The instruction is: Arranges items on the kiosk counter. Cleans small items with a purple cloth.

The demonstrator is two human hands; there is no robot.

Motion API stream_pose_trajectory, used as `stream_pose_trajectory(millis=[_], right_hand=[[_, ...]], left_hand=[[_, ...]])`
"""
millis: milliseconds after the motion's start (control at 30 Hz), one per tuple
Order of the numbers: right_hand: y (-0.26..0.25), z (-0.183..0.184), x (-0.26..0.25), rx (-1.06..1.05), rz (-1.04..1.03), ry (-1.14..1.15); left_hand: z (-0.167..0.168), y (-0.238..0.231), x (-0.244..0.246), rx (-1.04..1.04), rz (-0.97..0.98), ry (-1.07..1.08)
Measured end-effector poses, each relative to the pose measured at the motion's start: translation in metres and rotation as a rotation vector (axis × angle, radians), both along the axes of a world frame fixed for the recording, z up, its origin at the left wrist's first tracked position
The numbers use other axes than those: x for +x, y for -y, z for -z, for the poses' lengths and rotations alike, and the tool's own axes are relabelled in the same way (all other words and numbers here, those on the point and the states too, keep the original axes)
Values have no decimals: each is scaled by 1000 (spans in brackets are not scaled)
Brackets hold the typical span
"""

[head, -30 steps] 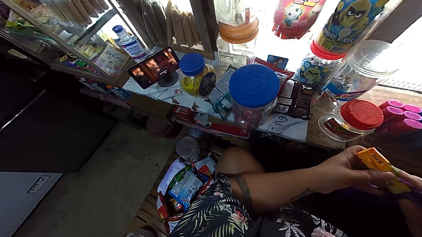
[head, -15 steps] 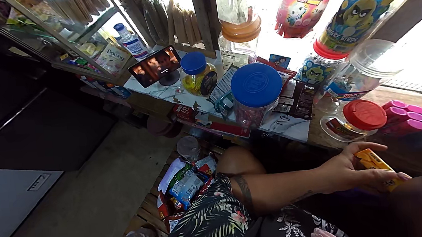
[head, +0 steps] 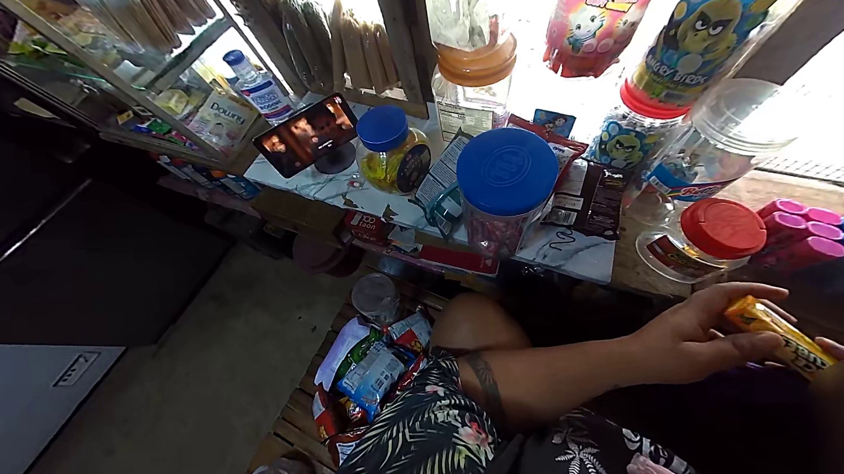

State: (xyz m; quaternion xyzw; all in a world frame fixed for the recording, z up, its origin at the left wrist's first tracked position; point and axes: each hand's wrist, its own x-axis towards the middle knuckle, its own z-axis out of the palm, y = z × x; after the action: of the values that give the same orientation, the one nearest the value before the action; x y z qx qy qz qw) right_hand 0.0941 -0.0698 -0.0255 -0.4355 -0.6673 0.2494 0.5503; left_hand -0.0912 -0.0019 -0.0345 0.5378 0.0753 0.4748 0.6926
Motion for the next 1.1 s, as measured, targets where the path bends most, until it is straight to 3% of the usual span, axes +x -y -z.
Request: stream_pose_trajectory(millis=[267,567,833,967,1100], right_hand=[[6,4,4,68,63,221],[8,3,-1,208,134,481],[7,6,2,223,127,479],[5,4,0,157,19,387],[2,6,3,235,39,427]], left_hand=[[-6,1,-4,-234,129,1],[-8,-4,-7,-294,134,-44],[-8,-6,-8,-267,114,-136],[-8,-8,-8,-289,117,-172],[-6,-5,-7,-296,98,-223]])
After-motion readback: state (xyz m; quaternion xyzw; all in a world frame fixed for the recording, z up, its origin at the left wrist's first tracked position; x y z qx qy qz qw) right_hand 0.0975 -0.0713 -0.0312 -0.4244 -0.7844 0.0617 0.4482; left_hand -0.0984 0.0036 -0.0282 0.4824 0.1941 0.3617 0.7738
